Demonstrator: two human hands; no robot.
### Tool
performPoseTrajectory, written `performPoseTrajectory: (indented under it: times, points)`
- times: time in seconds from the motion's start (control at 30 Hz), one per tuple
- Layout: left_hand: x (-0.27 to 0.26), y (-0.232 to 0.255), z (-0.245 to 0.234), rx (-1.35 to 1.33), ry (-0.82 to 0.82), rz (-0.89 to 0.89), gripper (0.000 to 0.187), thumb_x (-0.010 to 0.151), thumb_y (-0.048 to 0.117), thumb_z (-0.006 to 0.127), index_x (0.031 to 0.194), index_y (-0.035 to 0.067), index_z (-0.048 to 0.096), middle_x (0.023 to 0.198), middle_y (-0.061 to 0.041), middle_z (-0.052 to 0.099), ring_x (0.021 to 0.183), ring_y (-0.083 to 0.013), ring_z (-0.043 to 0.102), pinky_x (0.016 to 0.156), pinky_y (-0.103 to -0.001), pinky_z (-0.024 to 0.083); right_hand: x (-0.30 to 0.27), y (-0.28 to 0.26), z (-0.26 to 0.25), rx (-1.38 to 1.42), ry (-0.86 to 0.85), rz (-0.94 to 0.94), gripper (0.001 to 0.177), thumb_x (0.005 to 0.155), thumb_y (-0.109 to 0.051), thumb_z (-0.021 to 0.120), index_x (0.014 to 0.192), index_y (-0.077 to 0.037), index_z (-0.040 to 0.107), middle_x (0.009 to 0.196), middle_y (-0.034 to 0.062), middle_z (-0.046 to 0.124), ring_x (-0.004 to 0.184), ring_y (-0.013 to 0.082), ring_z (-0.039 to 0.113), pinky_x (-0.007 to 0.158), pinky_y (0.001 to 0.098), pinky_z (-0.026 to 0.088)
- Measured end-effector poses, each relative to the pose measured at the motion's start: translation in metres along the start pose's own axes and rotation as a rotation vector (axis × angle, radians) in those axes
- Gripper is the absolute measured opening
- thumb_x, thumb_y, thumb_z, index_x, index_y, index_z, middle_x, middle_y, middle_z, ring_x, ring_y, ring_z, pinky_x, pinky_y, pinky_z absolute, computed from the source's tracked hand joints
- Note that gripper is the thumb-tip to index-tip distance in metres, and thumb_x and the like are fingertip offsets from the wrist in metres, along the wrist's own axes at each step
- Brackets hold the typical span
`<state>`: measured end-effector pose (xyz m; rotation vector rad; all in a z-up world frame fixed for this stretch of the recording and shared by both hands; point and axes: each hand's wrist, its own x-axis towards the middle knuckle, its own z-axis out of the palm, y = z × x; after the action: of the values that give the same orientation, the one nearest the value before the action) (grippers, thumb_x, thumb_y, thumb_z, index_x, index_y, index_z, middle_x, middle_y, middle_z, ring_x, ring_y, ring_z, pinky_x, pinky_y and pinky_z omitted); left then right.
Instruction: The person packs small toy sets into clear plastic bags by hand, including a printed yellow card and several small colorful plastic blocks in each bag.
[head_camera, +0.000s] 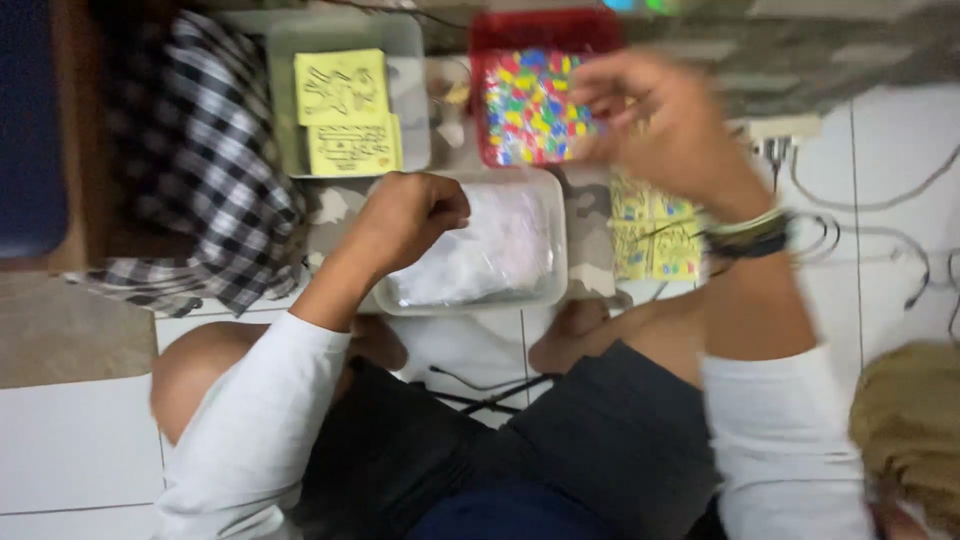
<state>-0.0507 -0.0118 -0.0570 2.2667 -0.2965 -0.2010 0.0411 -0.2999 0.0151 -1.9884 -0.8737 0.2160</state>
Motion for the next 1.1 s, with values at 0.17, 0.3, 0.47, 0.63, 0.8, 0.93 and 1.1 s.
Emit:
performPoseTrajectory:
  times: [0.17, 0.3, 0.47, 0.63, 0.8, 0.93, 1.1]
  points:
    - [-0.014, 0.009, -0.043, -0.097, 0.066, -0.095, 0.009, 0.085, 0.017, 0.079, 0.085, 0.011, 0.072, 0.069, -0.008, 0.074, 0.075, -0.0322, 0.075, 0.075, -0.044, 0.057, 0.017, 0.01, 0.087, 0.28, 0.093, 0.203, 0.029, 0.086, -0.011, 0.086, 0.108, -0.006, 0.068, 0.095, 0.0008, 0.068, 0.095, 0.01, 0.064, 0.081, 0.0233, 0.05]
    - [-0.02, 0.01, -0.063, -0.296, 0.078, -0.045, 0.021, 0.082, 0.011, 0.08, 0.101, 0.005, 0.073, 0.089, -0.016, 0.08, 0.092, -0.0344, 0.078, 0.086, -0.048, 0.057, 0.028, 0.0, 0.092, 0.411, 0.184, 0.245, 0.01, 0.093, -0.004, 0.078, 0.101, -0.002, 0.072, 0.078, 0.0018, 0.069, 0.073, 0.0047, 0.062, 0.071, 0.0199, 0.052]
    - [-0.018, 0.015, -0.069, -0.563, 0.005, -0.141, 0.031, 0.089, 0.008, 0.074, 0.118, -0.003, 0.071, 0.103, -0.026, 0.078, 0.095, -0.0311, 0.079, 0.078, -0.04, 0.064, 0.046, -0.022, 0.099, 0.382, 0.092, 0.233, 0.016, 0.088, -0.001, 0.081, 0.102, 0.0, 0.074, 0.078, 0.0066, 0.072, 0.072, 0.0061, 0.064, 0.068, 0.0195, 0.053]
    - [-0.009, 0.008, -0.062, -0.671, 0.086, -0.185, 0.018, 0.092, 0.003, 0.067, 0.106, -0.006, 0.075, 0.087, -0.025, 0.078, 0.078, -0.0268, 0.08, 0.064, -0.034, 0.067, 0.057, -0.018, 0.104, 0.424, 0.197, 0.124, 0.021, 0.097, -0.003, 0.072, 0.117, 0.0, 0.07, 0.082, 0.0133, 0.073, 0.075, 0.0134, 0.072, 0.073, 0.0228, 0.057]
    - [-0.004, -0.008, -0.067, -0.527, 0.263, -0.202, 0.012, 0.086, 0.012, 0.076, 0.096, 0.009, 0.081, 0.064, -0.007, 0.073, 0.056, -0.012, 0.07, 0.055, -0.028, 0.06, 0.062, -0.026, 0.1, 0.211, 0.361, -0.252, 0.027, 0.097, -0.012, 0.076, 0.116, 0.004, 0.068, 0.12, 0.0227, 0.063, 0.092, 0.0191, 0.06, 0.08, 0.029, 0.048]
    - [-0.004, -0.006, -0.067, -0.478, 0.276, -0.206, 0.01, 0.084, 0.014, 0.076, 0.092, 0.015, 0.082, 0.061, -0.001, 0.071, 0.055, -0.0084, 0.065, 0.058, -0.024, 0.056, 0.059, -0.028, 0.107, 0.175, 0.257, -0.26, 0.037, 0.09, -0.018, 0.084, 0.121, -0.002, 0.07, 0.136, 0.0223, 0.051, 0.114, 0.0285, 0.057, 0.095, 0.0384, 0.051]
    - [-0.007, -0.002, -0.066, -0.345, 0.26, -0.183, 0.01, 0.081, 0.018, 0.08, 0.09, 0.021, 0.082, 0.063, -0.001, 0.074, 0.06, -0.0116, 0.07, 0.064, -0.026, 0.056, 0.055, -0.021, 0.115, 0.144, 0.185, -0.193, 0.027, 0.084, -0.009, 0.087, 0.109, -0.006, 0.075, 0.136, 0.0169, 0.056, 0.113, 0.0238, 0.06, 0.095, 0.0335, 0.05]
